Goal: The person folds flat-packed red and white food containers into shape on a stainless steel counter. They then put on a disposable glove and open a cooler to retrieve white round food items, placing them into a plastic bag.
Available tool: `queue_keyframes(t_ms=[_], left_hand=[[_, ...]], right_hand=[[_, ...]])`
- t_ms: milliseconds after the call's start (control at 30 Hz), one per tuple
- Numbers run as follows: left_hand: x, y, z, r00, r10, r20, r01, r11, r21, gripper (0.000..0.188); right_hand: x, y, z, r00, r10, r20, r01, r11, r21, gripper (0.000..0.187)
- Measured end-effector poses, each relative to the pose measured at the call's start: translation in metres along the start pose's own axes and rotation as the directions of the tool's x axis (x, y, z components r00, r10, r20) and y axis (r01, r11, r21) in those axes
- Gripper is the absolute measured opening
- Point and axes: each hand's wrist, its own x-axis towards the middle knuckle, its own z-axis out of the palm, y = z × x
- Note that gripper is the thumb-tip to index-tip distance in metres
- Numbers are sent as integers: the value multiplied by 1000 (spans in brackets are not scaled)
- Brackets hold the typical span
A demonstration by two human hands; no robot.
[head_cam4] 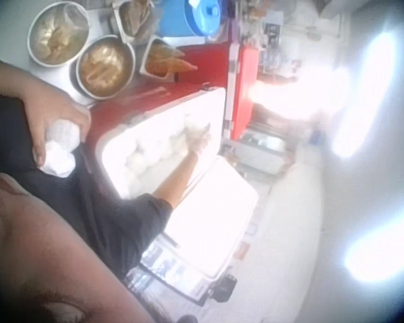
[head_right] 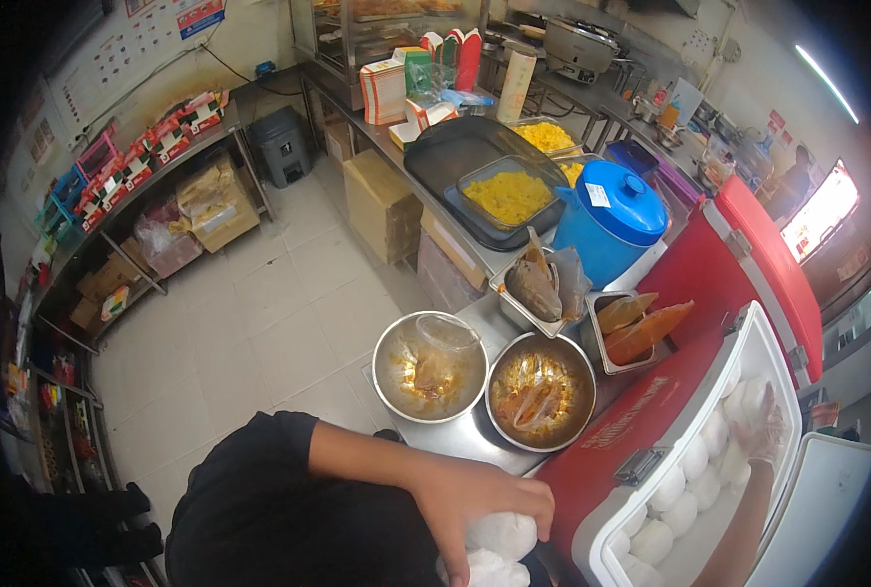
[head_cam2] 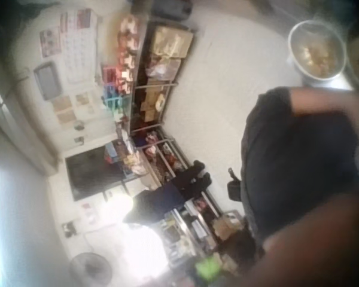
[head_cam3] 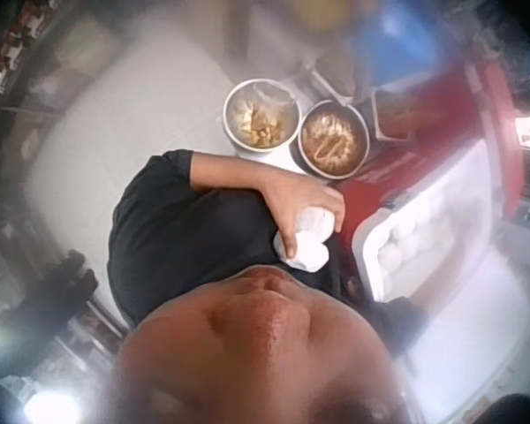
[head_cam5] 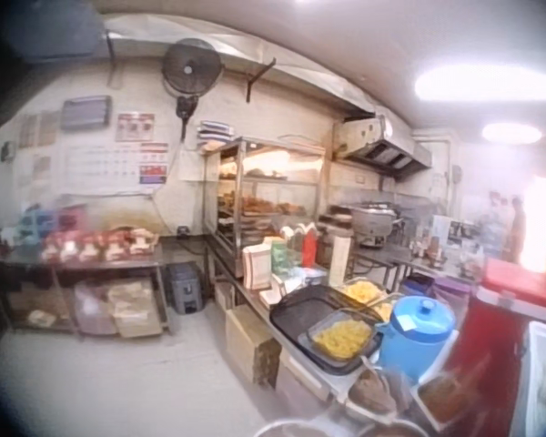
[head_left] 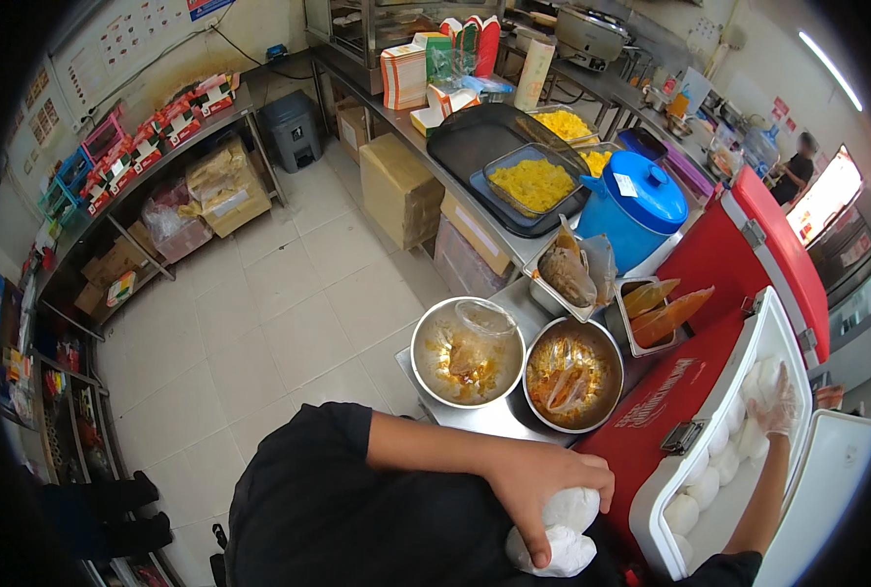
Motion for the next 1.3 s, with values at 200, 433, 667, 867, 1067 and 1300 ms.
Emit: queue_keyframes(t_ms=[200,433,667,867,1067,1300], left_hand=[[12,1,10,970,-102,222,114,993,-39,76],[0,-1,-13,937,49,346,1,990,-143,69],[-17,-31,-12,960,-202,195,255,918,-305,75],[-37,-68,1,733,-645,215,566,405,-718,86],[-25,-38,-7,875,-379,302,481,607,-632,102],[-10,-20,-13,939,-223,262,315,862,-398,119]], right_hand=[[30,-21,38,977,125,-172,-136,989,-54,105],[13,-25,-42,994,47,-102,31,760,649,38],[-91,-129,-222,710,-575,-407,672,381,634,71],[-224,-294,-186,316,-839,-442,944,231,236,27],[-232,-299,-166,-20,-929,-370,940,-144,311,32],[-92,-112,-183,737,-596,-318,676,661,327,32]])
